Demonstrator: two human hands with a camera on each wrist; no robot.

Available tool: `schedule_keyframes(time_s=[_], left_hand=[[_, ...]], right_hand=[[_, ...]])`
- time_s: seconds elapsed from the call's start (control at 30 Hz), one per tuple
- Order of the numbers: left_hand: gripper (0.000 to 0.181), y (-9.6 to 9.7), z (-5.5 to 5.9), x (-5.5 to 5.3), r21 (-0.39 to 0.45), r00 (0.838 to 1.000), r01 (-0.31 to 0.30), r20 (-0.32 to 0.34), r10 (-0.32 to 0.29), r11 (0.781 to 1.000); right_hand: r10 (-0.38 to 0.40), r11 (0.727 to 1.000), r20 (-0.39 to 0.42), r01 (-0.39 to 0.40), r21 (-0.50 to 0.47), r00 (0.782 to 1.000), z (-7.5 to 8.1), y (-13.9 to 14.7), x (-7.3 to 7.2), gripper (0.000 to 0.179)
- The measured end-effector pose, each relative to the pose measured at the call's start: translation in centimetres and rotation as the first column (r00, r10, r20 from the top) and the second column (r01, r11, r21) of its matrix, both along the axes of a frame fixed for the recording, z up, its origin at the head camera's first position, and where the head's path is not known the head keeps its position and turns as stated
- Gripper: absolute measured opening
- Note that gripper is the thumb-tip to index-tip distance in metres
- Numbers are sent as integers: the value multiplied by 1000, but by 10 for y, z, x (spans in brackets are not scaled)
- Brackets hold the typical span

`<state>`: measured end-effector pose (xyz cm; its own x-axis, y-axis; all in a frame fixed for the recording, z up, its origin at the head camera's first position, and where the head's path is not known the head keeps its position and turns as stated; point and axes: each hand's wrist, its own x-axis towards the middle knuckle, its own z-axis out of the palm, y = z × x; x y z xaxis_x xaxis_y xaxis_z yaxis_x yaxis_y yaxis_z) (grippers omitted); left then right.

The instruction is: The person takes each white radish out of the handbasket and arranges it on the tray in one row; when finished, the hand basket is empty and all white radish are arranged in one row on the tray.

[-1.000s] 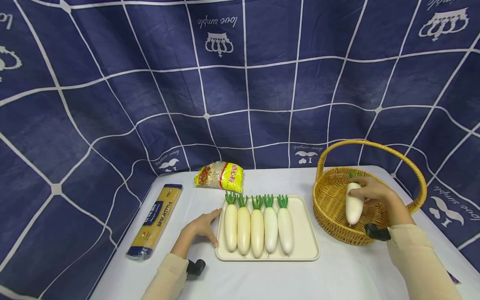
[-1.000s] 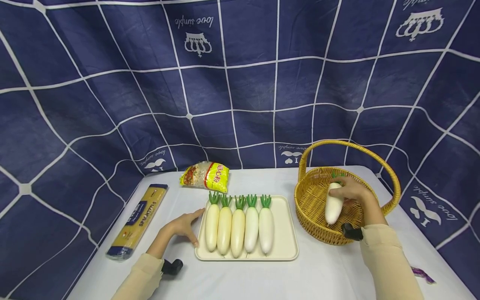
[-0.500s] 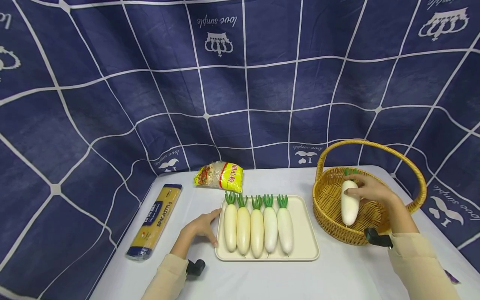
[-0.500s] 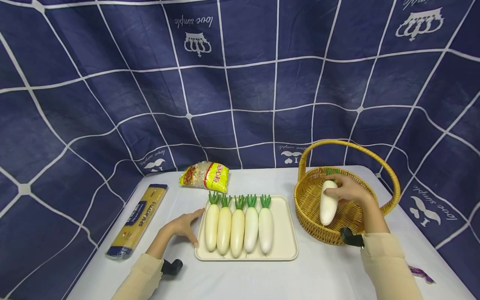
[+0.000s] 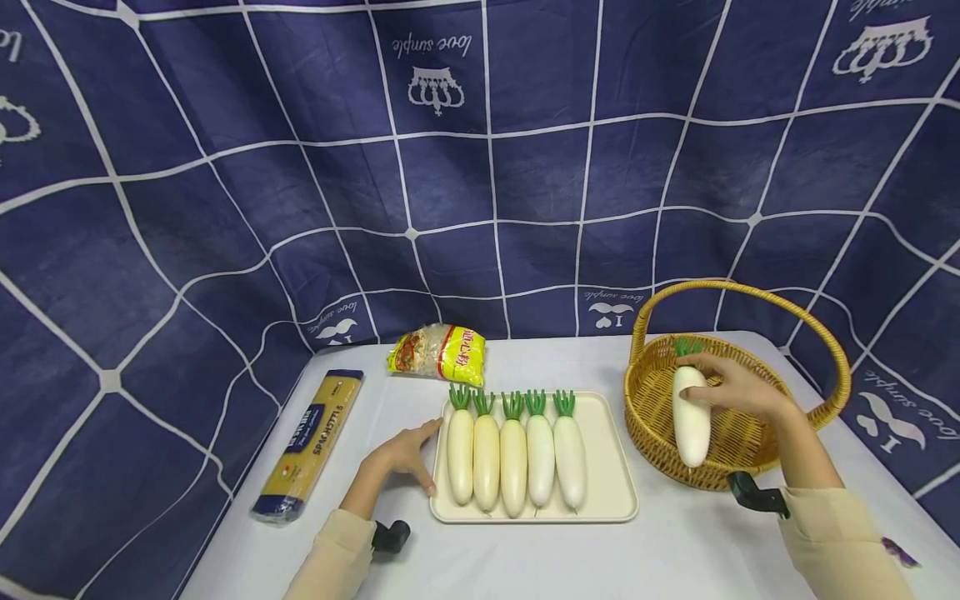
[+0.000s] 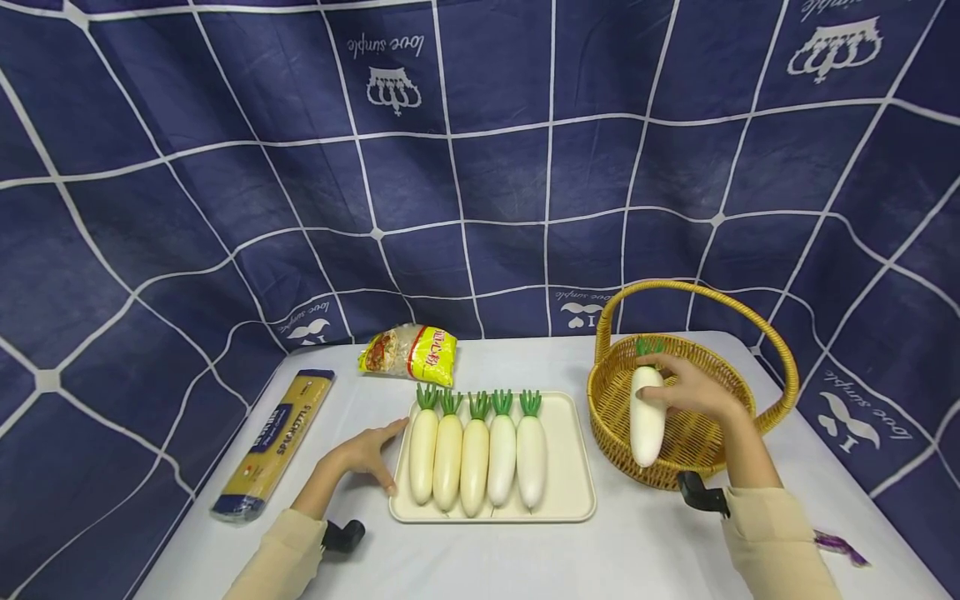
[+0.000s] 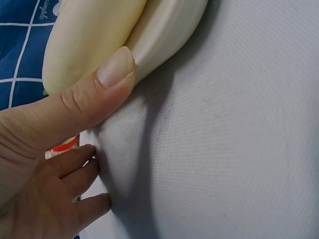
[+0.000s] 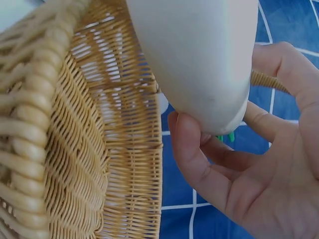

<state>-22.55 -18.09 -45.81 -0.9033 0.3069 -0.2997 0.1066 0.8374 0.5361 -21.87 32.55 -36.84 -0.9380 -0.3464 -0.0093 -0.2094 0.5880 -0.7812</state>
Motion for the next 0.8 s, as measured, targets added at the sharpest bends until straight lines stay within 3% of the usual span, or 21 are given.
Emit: schedule_keyframes(time_s=[0.53,0.8], left_hand=[[118,0,-1,0,7,1000,-7,6,7,1000],[118,0,0,0,3,1000,-7,4,7,1000]], right_hand=[[55,998,-40,-56,-25,998,-5,-19,14,58],[82,995,-108,-88,-47,991,-10,-32,17,53]])
